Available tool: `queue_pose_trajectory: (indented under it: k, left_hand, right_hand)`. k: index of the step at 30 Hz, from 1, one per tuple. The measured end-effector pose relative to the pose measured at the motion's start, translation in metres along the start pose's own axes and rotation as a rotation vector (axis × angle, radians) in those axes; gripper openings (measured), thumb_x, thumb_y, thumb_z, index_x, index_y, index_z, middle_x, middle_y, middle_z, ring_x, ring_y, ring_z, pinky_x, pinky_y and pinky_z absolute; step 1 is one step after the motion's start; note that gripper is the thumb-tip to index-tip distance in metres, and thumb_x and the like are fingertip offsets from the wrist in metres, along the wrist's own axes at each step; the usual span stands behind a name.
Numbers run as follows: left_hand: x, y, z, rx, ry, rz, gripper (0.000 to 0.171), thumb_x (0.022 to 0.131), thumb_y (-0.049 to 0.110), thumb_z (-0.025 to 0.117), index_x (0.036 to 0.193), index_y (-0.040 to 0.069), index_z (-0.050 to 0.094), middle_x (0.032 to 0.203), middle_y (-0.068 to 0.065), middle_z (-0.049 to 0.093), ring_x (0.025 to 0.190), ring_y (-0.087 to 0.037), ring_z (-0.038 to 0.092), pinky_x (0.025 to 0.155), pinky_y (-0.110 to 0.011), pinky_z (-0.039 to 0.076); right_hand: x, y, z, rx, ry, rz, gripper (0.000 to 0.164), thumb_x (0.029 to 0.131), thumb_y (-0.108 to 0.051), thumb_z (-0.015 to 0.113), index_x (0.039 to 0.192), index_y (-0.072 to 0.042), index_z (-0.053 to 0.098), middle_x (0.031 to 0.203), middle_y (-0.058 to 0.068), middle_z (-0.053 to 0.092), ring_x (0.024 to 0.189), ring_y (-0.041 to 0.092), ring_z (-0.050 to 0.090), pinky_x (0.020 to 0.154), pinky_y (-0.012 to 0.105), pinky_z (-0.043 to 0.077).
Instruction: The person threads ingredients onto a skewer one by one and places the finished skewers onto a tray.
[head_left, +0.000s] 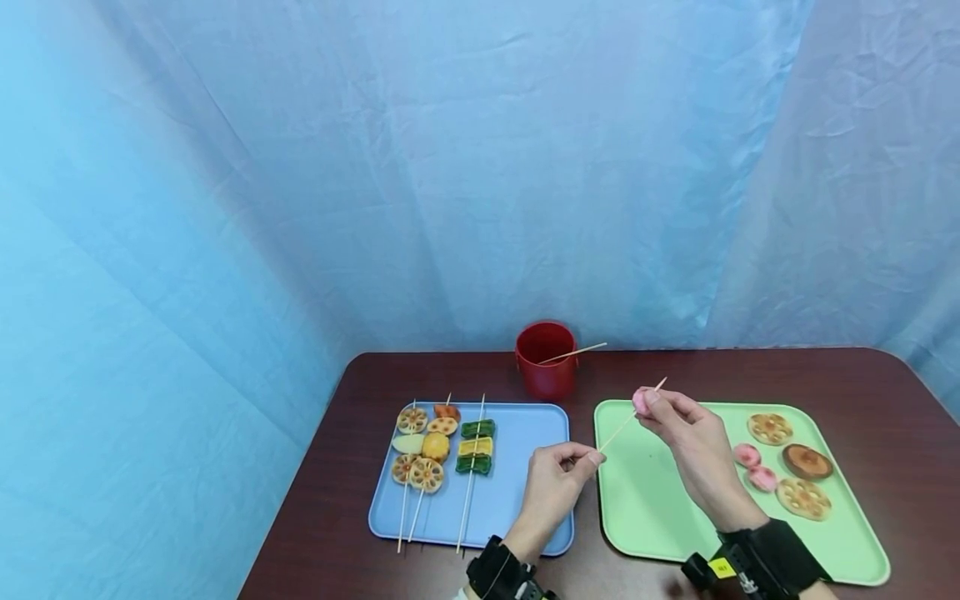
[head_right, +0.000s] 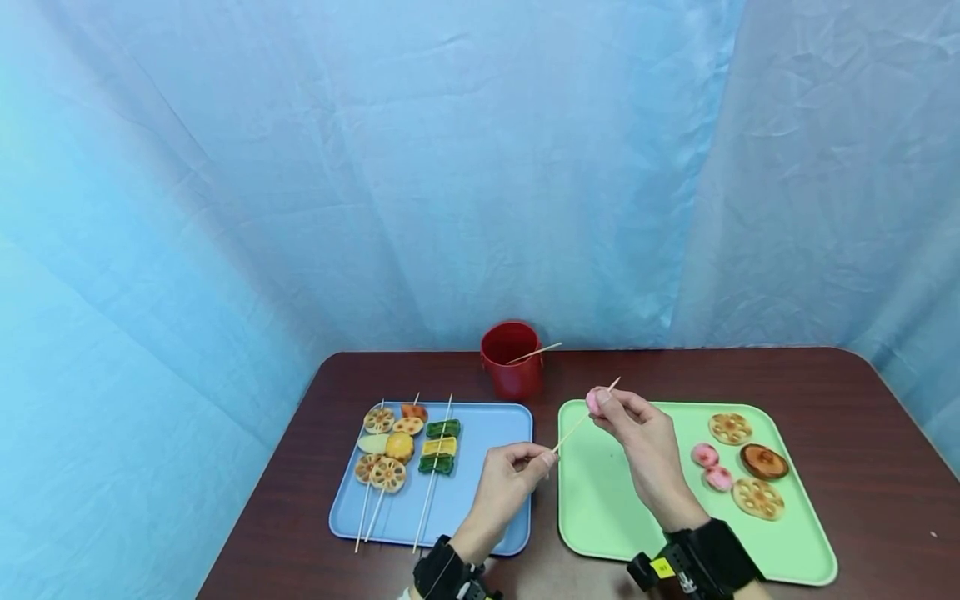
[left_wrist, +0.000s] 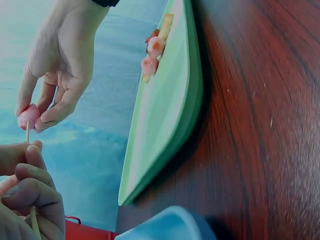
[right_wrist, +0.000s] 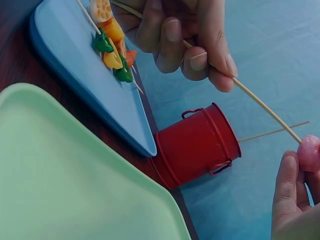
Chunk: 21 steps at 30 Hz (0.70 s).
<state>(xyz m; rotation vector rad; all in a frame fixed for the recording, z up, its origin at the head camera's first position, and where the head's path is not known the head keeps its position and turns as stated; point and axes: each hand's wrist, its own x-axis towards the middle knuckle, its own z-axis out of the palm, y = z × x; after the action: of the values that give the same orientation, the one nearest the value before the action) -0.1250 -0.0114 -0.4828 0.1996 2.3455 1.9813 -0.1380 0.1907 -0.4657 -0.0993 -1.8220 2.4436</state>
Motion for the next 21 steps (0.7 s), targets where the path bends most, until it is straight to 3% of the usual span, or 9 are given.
queue_pose_trajectory:
  k: [7, 11, 16, 21]
  left_hand:
    - [-0.0020, 0.0009, 0.0052, -0.085, -0.004, -0.032, 0.009, 0.090, 0.010, 0.077, 0.087, 0.002, 0.080, 0.064, 0.010, 0.060, 0.057, -0.001, 0.050, 0.052, -0.017, 0.036]
    - [-0.0026, 0.0025, 0.0072, -0.120, -0.048, -0.055, 0.011, 0.092, 0.010, 0.073, 0.089, 0.001, 0.078, 0.064, 0.008, 0.059, 0.054, -0.003, 0.048, 0.050, -0.017, 0.036]
    - [-0.0006, 0.0065, 0.0076, -0.079, -0.122, -0.041, 0.015, 0.096, 0.014, 0.067, 0.094, 0.004, 0.078, 0.069, 0.006, 0.061, 0.057, -0.002, 0.046, 0.053, -0.019, 0.035]
    - [0.0019, 0.0085, 0.0107, -0.056, -0.125, -0.009, 0.019, 0.099, 0.020, 0.067, 0.096, 0.007, 0.080, 0.067, 0.009, 0.058, 0.055, -0.002, 0.040, 0.050, -0.019, 0.030]
  right_hand:
    - [-0.0009, -0.0028, -0.0013, -0.012, -0.019, -0.024, 0.036, 0.104, -0.025, 0.064, 0.124, 0.006, 0.063, 0.112, 0.003, 0.069, 0.103, 0.011, 0.068, 0.093, 0.026, 0.055]
    - [-0.0003, -0.0054, -0.0008, -0.049, -0.019, -0.046, 0.036, 0.104, -0.025, 0.064, 0.121, 0.006, 0.062, 0.110, 0.005, 0.069, 0.102, 0.014, 0.068, 0.092, 0.025, 0.055]
    - [0.0019, -0.0094, 0.0001, -0.118, -0.019, -0.077, 0.038, 0.105, -0.027, 0.063, 0.120, 0.007, 0.060, 0.108, 0.006, 0.068, 0.101, 0.015, 0.068, 0.089, 0.025, 0.056]
    - [0.0039, -0.0087, 0.0035, -0.194, 0.015, -0.112, 0.039, 0.105, -0.031, 0.062, 0.126, 0.002, 0.063, 0.108, 0.004, 0.072, 0.102, 0.016, 0.071, 0.086, 0.025, 0.057]
